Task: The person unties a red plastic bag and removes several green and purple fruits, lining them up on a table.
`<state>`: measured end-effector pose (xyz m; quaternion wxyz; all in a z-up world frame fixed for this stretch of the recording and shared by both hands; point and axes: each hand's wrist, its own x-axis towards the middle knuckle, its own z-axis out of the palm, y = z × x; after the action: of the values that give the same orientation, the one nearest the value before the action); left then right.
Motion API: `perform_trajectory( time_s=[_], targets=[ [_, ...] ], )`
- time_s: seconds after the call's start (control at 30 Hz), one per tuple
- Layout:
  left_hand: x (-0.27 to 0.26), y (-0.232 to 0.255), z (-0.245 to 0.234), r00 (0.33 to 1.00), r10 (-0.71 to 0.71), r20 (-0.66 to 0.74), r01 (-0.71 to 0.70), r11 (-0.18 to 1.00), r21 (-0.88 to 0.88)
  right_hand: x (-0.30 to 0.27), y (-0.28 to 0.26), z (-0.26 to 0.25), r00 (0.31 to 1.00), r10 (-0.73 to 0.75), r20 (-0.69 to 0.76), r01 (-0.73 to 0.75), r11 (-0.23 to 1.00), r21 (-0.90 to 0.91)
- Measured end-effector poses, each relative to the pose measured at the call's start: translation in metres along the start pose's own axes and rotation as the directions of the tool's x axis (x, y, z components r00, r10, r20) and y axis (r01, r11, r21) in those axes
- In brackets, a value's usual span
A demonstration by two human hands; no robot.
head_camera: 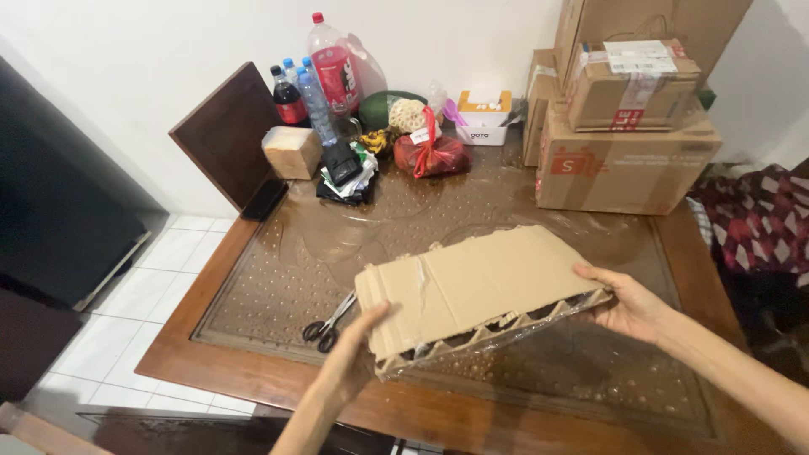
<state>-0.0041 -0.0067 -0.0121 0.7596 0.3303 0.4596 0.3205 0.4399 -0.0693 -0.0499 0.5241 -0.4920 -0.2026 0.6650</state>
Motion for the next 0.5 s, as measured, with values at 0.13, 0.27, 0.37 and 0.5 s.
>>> perform_trajectory(
  time_s=[0.13, 0.27, 0.37, 0.5],
  targets=[
    [0.025, -0.011, -0.005, 0.993, 0.071, 0.096, -0.068, 0.997, -0.039, 0.019, 0.004, -0.011, 0.994, 0.036, -0.099, -0.036, 0.999, 0.003],
    [0.041, -0.003, -0.014, 0.993, 0.008, -0.119, -0.002, 0.999, 0.051, 0.047, 0.012, -0.02, 0.997, 0.028, -0.065, -0.026, 0.999, 0.03],
    [0.032, 0.018, -0.038, 0.997, 0.039, -0.067, -0.026, 0.984, 0.175, 0.079, 0.023, -0.014, 0.985, 0.044, -0.166, -0.027, 0.994, 0.104],
    [0.029, 0.057, -0.079, 0.996, 0.083, 0.022, -0.086, 0.954, 0.287, 0.152, 0.043, -0.005, 0.984, 0.043, -0.172, -0.004, 0.976, 0.218]
  ],
)
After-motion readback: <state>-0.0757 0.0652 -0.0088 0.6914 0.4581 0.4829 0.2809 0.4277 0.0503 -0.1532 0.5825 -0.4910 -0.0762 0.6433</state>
